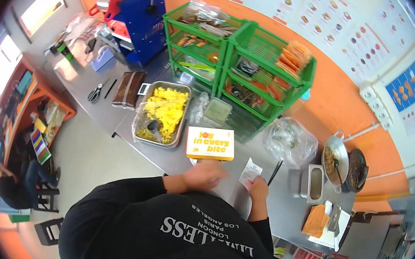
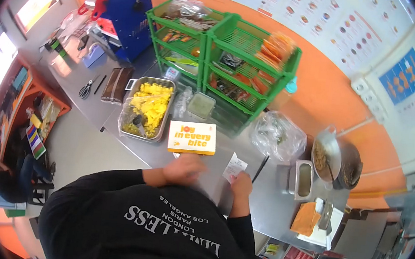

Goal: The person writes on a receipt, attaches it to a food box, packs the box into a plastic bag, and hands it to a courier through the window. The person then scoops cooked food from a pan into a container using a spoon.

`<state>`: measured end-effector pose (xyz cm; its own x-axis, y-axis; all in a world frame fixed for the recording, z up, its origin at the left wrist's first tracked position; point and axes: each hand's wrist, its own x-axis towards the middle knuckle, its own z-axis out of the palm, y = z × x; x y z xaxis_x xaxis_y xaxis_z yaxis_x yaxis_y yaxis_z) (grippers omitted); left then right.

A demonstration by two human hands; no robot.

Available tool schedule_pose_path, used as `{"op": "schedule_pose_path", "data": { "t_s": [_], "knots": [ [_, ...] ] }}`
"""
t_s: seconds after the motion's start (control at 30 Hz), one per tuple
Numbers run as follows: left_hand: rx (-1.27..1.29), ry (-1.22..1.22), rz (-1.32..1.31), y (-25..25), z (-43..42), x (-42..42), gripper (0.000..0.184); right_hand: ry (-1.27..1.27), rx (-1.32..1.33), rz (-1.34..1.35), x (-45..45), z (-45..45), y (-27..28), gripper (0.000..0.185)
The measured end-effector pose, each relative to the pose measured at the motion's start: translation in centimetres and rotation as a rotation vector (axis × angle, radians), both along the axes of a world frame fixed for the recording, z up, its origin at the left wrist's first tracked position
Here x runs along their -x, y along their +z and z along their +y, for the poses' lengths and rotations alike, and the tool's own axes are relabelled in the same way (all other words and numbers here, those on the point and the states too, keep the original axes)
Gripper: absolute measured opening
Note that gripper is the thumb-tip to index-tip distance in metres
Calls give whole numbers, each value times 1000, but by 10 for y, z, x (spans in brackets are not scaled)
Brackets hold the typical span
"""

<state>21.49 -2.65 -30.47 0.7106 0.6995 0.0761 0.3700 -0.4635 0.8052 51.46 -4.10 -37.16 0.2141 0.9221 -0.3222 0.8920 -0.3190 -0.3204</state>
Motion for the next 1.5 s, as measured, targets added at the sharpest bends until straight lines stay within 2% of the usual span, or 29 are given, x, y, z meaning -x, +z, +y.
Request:
{"op": "schedule_pose_path", "data": {
  "t_s": [0.03,0.07,0.1,0.17,0.3,0.37,0.4,0.47,0.5,0.57,0.67,0.8,0.87,1.0,1.1,1.17,1.3,1.37,1.5],
  "knots": [
    [-336,193,-15,4,-2,16,38,40,-140,-17,0,4,-1,53],
    [-372,340,76,30,-4,26,39,77,-276,-34,1,5,0,62],
    [-403,487,168,54,-3,34,40,89,-269,-33,6,8,8,62],
    [-431,451,240,56,9,48,41,88,-182,-79,18,20,30,78],
    [-446,311,414,51,33,54,49,211,-17,26,19,42,26,83],
    [-410,286,448,41,38,52,47,238,-206,107,21,46,21,64],
    [-375,264,484,36,42,51,45,236,-207,101,21,50,20,64],
    [-382,283,452,27,44,49,42,299,-282,297,20,58,18,38],
    [-388,301,428,25,43,48,38,294,-278,292,26,59,29,38],
    [-373,292,430,23,44,49,38,375,-408,222,42,58,52,25],
    [-360,273,440,25,47,48,37,317,-559,266,67,52,72,17],
    [-354,275,434,22,49,48,38,486,-668,306,81,57,82,17],
    [-354,270,429,21,50,48,38,578,-689,448,83,61,86,25],
    [-381,289,451,24,52,45,48,648,-592,478,77,73,86,27],
    [-392,307,467,24,52,41,56,730,-570,459,72,80,84,27],
    [-408,318,471,24,53,40,60,898,-647,312,69,85,79,26],
    [-438,325,474,25,55,40,63,965,-723,245,67,94,78,24],
    [-422,319,480,26,57,40,64,1034,-852,171,68,98,80,22],
    [-403,310,503,24,60,42,65,1120,-918,209,69,112,83,21]
  ]
}}
